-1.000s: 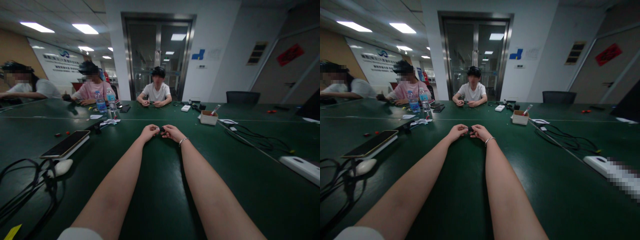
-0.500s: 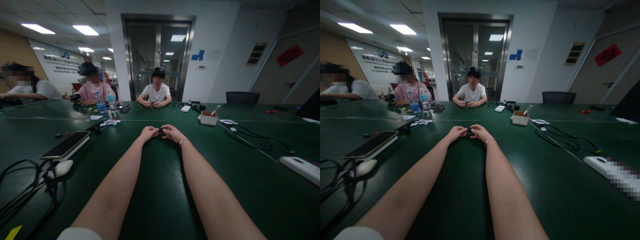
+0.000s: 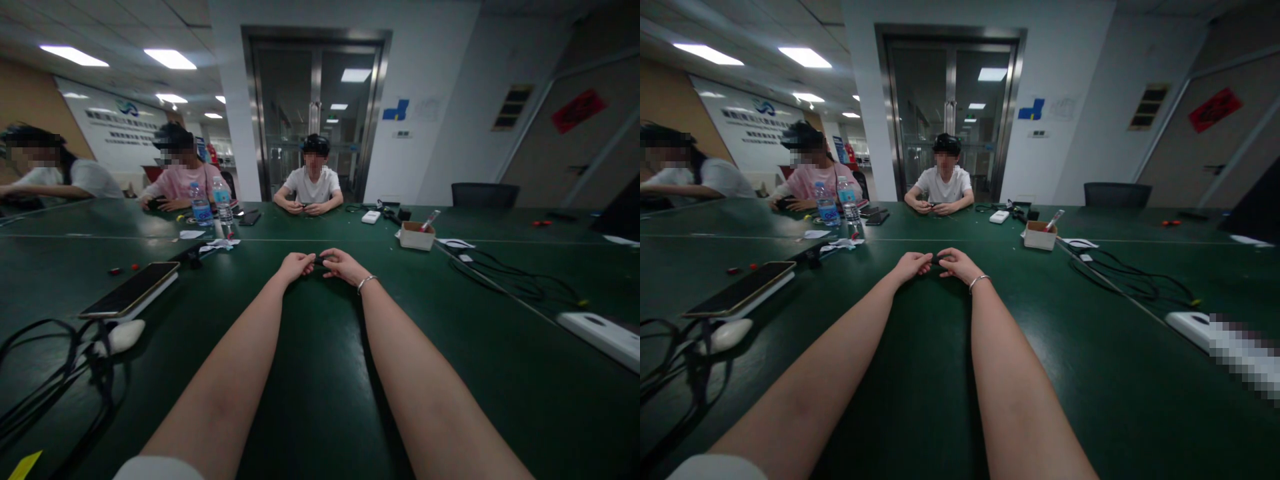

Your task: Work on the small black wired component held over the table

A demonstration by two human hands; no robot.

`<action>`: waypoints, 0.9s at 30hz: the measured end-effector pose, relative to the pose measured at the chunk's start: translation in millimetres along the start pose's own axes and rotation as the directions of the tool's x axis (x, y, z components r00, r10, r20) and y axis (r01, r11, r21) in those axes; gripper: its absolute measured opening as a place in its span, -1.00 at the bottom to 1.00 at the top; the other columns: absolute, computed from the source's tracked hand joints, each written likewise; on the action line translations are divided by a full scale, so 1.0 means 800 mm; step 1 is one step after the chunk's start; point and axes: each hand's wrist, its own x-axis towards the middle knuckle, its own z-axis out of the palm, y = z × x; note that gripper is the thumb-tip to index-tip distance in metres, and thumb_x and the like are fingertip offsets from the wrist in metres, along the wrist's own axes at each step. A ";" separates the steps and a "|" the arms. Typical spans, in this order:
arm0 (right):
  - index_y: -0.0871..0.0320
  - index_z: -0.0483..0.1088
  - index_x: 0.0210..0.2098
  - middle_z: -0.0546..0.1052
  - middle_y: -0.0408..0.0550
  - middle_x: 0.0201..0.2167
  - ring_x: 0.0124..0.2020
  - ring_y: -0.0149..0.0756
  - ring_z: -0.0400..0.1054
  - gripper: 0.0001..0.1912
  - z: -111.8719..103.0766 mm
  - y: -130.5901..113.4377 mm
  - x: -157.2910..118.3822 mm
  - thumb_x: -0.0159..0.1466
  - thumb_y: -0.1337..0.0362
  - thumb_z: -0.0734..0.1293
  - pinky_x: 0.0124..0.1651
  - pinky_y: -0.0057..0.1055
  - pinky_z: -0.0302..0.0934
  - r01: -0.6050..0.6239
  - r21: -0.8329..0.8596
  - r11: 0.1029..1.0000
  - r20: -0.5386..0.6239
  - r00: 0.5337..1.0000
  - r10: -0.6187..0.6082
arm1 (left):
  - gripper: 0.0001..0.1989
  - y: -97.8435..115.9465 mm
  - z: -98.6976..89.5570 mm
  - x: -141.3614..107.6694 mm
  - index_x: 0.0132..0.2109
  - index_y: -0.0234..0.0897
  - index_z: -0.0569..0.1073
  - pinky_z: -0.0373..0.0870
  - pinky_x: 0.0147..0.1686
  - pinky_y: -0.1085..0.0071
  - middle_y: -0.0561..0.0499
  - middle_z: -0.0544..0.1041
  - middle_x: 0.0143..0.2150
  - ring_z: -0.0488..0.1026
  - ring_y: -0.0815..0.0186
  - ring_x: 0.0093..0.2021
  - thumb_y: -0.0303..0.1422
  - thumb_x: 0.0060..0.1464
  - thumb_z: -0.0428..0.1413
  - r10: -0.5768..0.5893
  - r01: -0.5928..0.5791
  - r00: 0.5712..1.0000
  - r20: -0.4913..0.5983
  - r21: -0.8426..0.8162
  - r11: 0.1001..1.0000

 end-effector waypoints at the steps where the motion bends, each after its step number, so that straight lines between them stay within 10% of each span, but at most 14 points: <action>1: 0.18 0.30 -0.22 0.39 -0.23 -0.48 -0.53 -0.56 0.29 -0.73 0.000 0.000 0.000 0.09 0.43 0.39 -0.38 -0.45 0.43 -0.004 -0.005 1.000 -0.001 1.000 0.004 | -0.68 0.000 0.000 0.000 -0.48 -0.38 0.40 0.23 -0.55 0.51 0.03 0.41 -0.59 0.30 0.47 -0.60 -0.20 0.07 0.07 0.003 -0.003 1.000 -0.002 0.009 1.000; 27: 0.17 0.32 -0.20 0.39 -0.26 -0.48 -0.65 -0.66 0.14 -0.77 0.003 -0.008 -0.006 0.14 0.48 0.32 -0.38 -0.45 0.43 -0.021 0.012 1.000 0.026 0.999 0.021 | -0.51 0.002 -0.003 0.000 -0.57 -0.28 0.33 0.02 -0.59 0.43 0.10 0.24 -0.70 0.15 0.40 -0.65 0.06 0.01 -0.05 0.058 -0.043 0.997 -0.043 0.293 0.955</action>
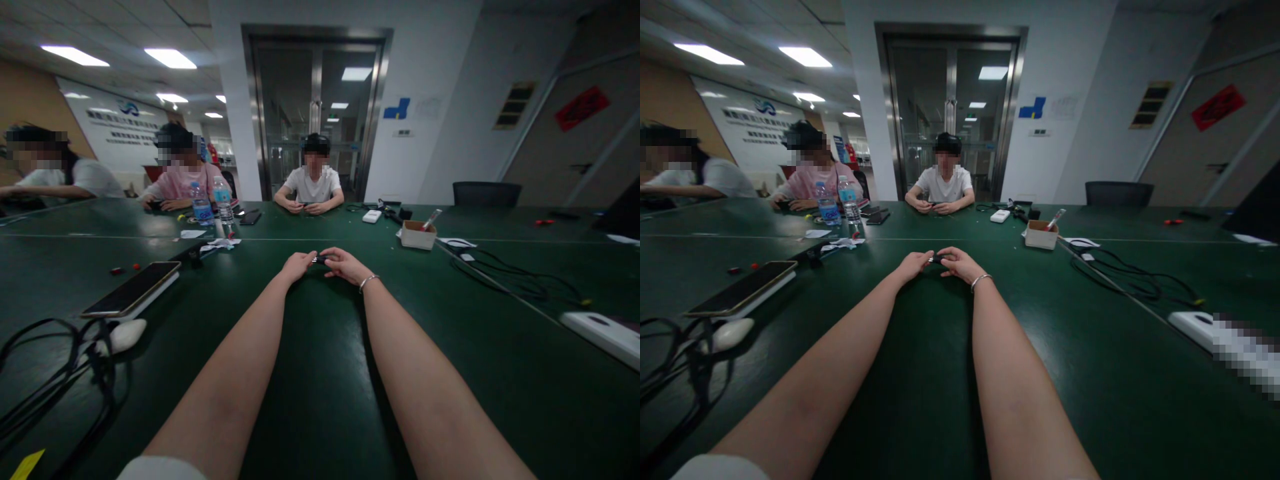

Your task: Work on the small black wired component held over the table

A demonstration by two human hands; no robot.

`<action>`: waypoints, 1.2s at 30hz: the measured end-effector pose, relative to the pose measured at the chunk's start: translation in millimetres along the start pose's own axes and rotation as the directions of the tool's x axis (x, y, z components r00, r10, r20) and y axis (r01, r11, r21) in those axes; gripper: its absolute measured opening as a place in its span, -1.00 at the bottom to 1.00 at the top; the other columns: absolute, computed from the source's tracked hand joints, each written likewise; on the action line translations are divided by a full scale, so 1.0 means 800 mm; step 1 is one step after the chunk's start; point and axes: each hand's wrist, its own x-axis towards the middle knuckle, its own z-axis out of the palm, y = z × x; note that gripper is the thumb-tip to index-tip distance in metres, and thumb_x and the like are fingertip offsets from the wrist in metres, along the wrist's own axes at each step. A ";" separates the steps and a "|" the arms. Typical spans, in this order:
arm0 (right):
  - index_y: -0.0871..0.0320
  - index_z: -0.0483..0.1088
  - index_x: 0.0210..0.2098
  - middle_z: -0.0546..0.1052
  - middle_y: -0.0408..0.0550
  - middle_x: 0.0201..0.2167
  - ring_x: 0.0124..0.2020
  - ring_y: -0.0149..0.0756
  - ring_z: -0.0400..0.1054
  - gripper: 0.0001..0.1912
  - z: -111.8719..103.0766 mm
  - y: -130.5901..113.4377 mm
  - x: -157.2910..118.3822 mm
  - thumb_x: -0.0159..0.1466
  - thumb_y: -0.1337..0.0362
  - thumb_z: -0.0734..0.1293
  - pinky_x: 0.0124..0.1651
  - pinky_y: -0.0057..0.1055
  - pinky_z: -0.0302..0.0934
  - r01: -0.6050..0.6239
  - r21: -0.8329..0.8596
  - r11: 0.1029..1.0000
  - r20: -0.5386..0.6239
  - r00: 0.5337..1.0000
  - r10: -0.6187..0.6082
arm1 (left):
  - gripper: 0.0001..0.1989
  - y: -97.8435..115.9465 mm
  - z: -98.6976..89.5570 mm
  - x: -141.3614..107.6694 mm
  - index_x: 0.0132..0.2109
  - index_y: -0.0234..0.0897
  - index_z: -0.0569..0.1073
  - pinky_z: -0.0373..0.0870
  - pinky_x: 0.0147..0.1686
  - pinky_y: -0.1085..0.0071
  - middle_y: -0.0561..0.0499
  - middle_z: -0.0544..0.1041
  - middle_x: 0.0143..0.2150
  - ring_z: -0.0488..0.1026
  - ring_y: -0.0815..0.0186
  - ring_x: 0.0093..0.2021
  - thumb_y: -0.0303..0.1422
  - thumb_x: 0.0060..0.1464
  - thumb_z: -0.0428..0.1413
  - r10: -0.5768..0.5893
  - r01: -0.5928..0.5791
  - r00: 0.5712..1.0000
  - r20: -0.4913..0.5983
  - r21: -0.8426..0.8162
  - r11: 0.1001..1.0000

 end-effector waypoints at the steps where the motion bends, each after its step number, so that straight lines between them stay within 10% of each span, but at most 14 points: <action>1: 0.17 0.32 -0.20 0.38 -0.27 -0.49 -0.67 -0.66 0.12 -0.77 0.000 0.000 0.000 0.15 0.47 0.32 -0.38 -0.45 0.43 0.004 0.002 1.000 -0.001 1.000 -0.004 | -0.50 0.000 0.000 0.000 -0.57 -0.28 0.34 0.02 -0.59 0.43 0.11 0.24 -0.70 0.14 0.40 -0.65 0.06 0.01 -0.05 0.001 -0.001 1.000 -0.003 -0.004 1.000; 15: 0.21 0.32 -0.25 0.46 -0.17 -0.59 -0.70 -0.60 0.24 -0.96 -0.001 -0.001 0.005 0.27 0.40 0.27 -0.33 -0.40 0.44 -0.075 0.071 0.995 -0.116 0.990 0.083 | -0.66 -0.002 0.011 -0.001 -0.36 -0.32 0.37 0.17 -0.55 0.51 0.07 0.35 -0.56 0.26 0.45 -0.57 -0.08 0.04 0.04 0.018 -0.019 1.000 -0.006 -0.311 0.950; 36: 0.20 0.35 -0.29 0.41 -0.21 -0.63 -0.62 -0.54 0.32 -0.91 0.001 -0.003 0.003 0.21 0.47 0.30 -0.35 -0.40 0.43 -0.077 0.083 0.993 -0.111 0.990 0.087 | -0.78 0.003 0.011 -0.005 -0.25 -0.31 0.44 0.20 -0.51 0.51 0.02 0.44 -0.44 0.31 0.41 -0.49 -0.25 0.02 0.06 0.033 -0.039 0.999 -0.028 -0.269 0.962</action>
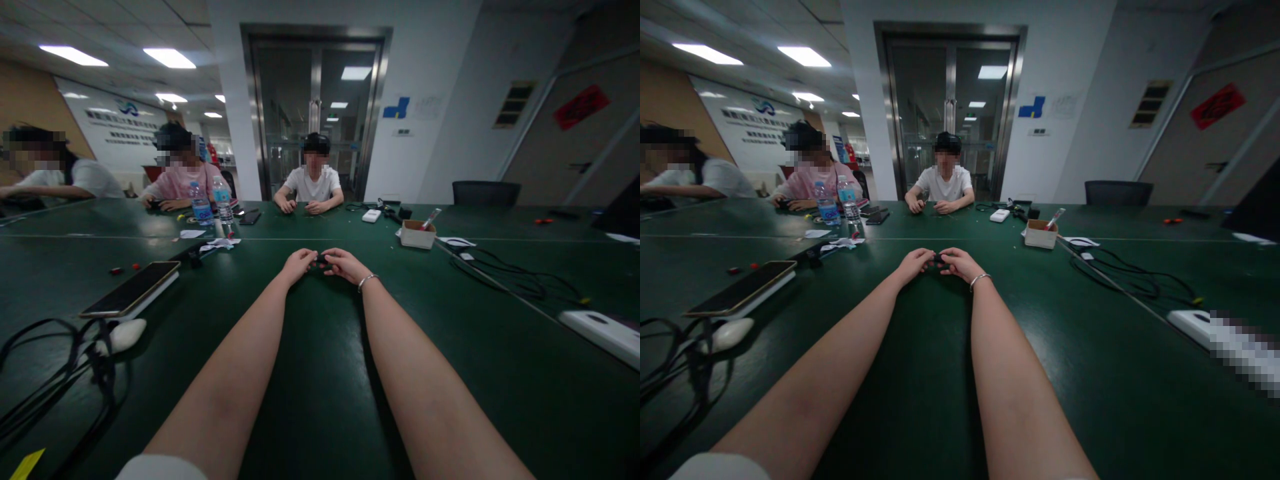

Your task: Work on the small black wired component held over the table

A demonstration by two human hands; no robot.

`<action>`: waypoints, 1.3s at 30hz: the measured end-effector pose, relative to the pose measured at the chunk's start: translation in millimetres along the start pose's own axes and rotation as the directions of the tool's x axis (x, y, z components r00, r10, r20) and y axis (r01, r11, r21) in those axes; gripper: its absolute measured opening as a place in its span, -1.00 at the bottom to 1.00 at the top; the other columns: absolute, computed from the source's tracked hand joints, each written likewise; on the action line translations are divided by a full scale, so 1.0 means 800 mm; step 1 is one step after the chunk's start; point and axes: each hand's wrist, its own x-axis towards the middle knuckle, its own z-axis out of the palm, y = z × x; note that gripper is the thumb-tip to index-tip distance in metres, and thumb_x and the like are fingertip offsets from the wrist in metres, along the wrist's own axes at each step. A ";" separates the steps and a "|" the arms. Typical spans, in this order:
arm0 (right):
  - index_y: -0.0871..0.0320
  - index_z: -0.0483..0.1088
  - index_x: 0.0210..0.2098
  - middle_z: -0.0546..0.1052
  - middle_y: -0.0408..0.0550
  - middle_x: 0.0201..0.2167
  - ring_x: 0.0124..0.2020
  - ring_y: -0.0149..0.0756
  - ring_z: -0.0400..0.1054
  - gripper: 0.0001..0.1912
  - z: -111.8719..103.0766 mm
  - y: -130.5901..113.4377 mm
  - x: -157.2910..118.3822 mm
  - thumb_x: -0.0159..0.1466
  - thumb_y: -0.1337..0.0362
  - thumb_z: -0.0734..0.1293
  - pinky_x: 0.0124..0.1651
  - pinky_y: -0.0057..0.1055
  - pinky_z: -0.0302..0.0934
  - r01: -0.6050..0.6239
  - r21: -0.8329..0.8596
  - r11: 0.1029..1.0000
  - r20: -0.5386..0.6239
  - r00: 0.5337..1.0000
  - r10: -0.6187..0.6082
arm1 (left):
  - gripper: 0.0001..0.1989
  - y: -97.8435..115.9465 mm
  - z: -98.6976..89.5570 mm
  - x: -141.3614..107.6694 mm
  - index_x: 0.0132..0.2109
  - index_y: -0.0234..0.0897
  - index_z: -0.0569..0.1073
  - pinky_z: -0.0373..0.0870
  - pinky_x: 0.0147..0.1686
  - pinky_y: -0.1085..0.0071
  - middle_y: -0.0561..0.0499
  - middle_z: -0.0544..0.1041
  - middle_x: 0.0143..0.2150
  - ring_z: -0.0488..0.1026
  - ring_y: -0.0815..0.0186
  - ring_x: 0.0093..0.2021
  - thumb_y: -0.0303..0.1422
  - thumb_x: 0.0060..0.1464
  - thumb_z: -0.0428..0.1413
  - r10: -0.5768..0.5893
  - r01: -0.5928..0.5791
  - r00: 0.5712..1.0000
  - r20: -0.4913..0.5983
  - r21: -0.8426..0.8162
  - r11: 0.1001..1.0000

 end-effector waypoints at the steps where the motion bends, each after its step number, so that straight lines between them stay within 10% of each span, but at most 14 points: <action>1: 0.20 0.35 -0.29 0.41 -0.21 -0.63 -0.62 -0.54 0.32 -0.90 0.000 0.000 0.000 0.21 0.48 0.29 -0.35 -0.40 0.43 0.001 -0.002 1.000 0.000 1.000 -0.001 | -0.77 0.000 0.000 0.000 -0.25 -0.31 0.44 0.20 -0.51 0.50 0.03 0.43 -0.46 0.30 0.42 -0.50 -0.24 0.02 0.05 -0.005 0.005 1.000 0.007 -0.005 1.000; 39: 0.21 0.36 -0.28 0.41 -0.18 -0.63 -0.51 -0.45 0.40 -0.88 0.000 0.000 -0.001 0.24 0.50 0.25 -0.35 -0.42 0.43 0.009 -0.011 1.000 0.014 1.000 -0.009 | -0.80 -0.005 0.000 0.005 -0.23 -0.31 0.45 0.21 -0.48 0.48 0.03 0.44 -0.43 0.31 0.41 -0.49 -0.33 -0.04 0.11 0.028 -0.028 1.000 0.013 -0.040 0.999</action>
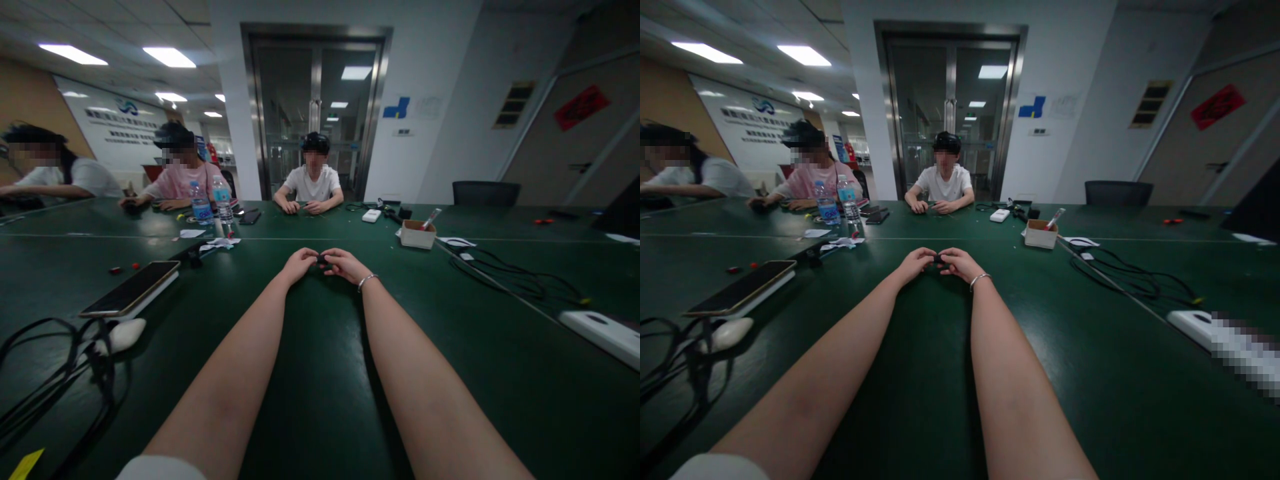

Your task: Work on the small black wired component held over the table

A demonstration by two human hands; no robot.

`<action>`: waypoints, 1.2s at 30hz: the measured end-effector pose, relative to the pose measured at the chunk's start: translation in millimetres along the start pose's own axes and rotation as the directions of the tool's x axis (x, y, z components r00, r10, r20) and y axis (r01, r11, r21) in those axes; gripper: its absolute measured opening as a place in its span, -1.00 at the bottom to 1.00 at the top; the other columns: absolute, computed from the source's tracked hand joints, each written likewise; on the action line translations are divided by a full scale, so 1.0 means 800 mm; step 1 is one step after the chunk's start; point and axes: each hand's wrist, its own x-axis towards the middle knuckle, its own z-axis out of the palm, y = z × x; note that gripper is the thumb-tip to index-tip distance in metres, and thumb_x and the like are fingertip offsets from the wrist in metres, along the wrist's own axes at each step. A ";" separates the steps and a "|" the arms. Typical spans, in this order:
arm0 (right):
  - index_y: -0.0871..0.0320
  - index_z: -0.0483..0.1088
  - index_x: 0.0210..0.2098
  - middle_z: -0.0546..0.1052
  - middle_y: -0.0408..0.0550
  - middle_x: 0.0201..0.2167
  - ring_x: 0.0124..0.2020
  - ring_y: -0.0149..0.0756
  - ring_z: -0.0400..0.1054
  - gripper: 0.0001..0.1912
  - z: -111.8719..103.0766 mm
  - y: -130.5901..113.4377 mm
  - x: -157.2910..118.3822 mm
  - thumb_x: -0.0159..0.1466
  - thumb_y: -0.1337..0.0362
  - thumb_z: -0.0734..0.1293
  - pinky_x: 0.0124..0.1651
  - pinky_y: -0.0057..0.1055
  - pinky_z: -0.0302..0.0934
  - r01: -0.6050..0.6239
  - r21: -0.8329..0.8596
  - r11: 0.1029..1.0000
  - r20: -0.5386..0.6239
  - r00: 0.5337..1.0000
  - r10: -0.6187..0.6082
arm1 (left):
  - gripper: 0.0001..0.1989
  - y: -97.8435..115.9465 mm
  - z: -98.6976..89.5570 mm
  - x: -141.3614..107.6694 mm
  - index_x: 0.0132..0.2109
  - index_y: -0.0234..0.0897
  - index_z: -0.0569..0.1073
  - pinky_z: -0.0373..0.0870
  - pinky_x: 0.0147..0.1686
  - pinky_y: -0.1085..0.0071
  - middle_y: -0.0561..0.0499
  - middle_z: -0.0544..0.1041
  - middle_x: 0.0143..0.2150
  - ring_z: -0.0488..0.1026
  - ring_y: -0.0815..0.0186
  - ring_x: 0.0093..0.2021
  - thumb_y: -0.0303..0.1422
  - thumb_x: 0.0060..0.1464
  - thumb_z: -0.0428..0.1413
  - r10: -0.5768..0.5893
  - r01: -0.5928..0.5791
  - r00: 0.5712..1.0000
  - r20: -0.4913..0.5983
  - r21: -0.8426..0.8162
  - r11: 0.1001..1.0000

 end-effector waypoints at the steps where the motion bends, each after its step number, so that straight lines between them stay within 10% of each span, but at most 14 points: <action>1: 0.21 0.36 -0.28 0.41 -0.17 -0.63 -0.50 -0.44 0.41 -0.88 0.000 0.000 0.000 0.24 0.50 0.25 -0.35 -0.41 0.43 0.001 0.002 1.000 0.000 1.000 -0.001 | -0.79 0.000 0.000 0.000 -0.24 -0.31 0.45 0.21 -0.49 0.48 0.03 0.44 -0.44 0.30 0.41 -0.50 -0.32 -0.05 0.11 -0.004 0.004 1.000 -0.005 -0.004 1.000; 36: 0.21 0.36 -0.28 0.41 -0.18 -0.60 -0.54 -0.48 0.38 -0.92 0.000 0.001 0.001 0.23 0.46 0.28 -0.37 -0.43 0.44 0.001 0.002 1.000 -0.014 1.000 -0.001 | -0.78 0.009 0.002 -0.003 -0.27 -0.35 0.44 0.15 -0.59 0.53 0.07 0.35 -0.61 0.23 0.46 -0.62 -0.30 0.09 -0.02 -0.048 0.048 0.999 0.006 -0.057 0.997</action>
